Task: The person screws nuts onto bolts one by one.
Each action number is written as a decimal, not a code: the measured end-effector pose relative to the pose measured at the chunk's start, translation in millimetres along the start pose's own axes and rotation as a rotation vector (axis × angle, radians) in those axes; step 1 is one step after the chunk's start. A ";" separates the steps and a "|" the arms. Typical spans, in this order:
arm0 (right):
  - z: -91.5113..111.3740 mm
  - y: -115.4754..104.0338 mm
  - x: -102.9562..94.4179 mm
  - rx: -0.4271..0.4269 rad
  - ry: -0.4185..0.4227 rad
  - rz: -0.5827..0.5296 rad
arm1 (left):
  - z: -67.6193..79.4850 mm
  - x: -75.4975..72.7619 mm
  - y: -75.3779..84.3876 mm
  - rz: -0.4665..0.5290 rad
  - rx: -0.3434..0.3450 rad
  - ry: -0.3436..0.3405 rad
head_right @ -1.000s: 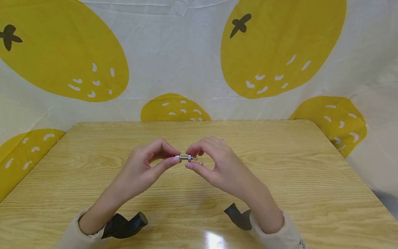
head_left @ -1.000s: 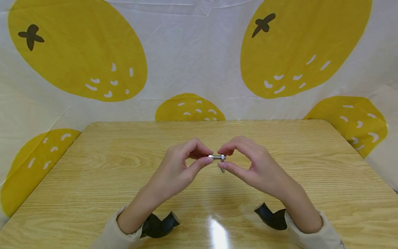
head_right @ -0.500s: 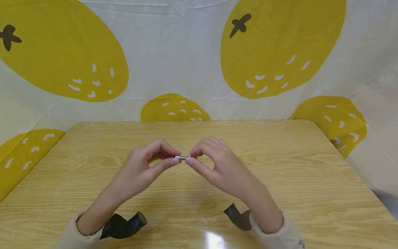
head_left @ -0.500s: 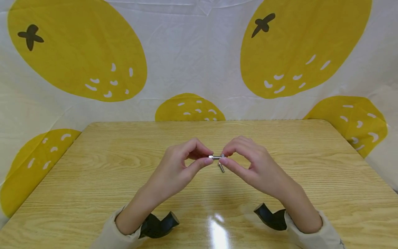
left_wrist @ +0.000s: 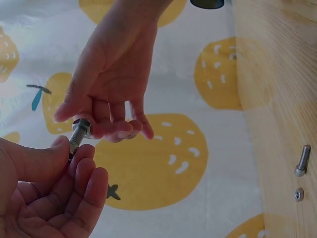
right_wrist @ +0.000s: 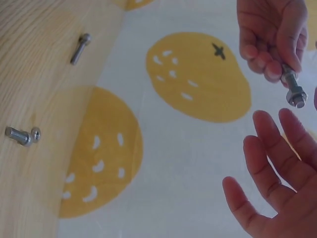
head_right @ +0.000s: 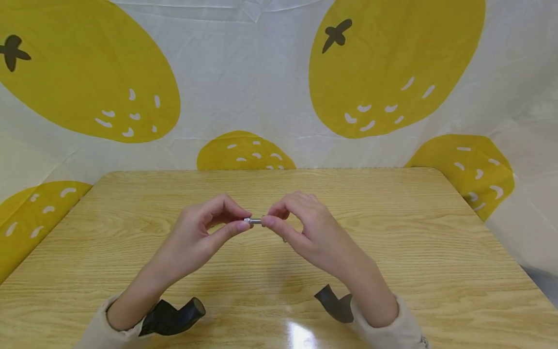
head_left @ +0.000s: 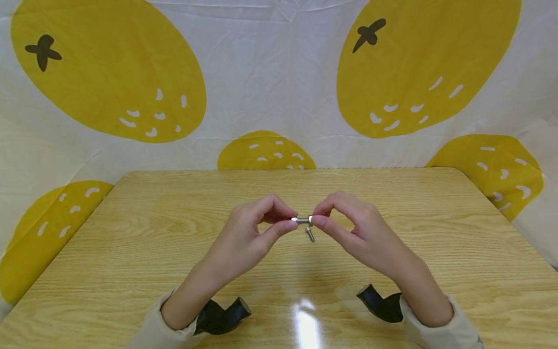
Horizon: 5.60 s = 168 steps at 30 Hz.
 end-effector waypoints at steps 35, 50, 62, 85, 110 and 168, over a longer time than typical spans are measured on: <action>2.0 3.8 2.7 0.059 -0.074 0.016 | 1.0 4.9 -2.3 0.002 -0.006 -0.014; 1.2 -2.7 3.9 -0.023 -0.070 -0.010 | 0.9 4.4 -0.9 0.010 -0.001 -0.022; 0.3 -1.8 0.6 -0.049 -0.007 0.007 | 0.8 3.4 0.1 0.003 0.008 -0.011; 0.3 -2.1 3.2 -0.051 -0.009 0.026 | 0.8 4.4 0.4 0.014 0.011 -0.021; 1.9 -5.1 4.1 -0.028 -0.072 -0.016 | 0.5 1.8 0.9 0.015 0.026 -0.004; 1.1 -4.8 6.5 -0.007 -0.077 0.013 | 0.5 0.3 1.9 0.010 0.005 -0.019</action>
Point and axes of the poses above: each hand's wrist, its own z-axis away from the middle knuckle, its own x-axis out of the palm, y = z × x, the point moved 7 cm from there along -z, towards the middle knuckle, and after that the axes turned 15 degrees about y, right-handed, at the moved point
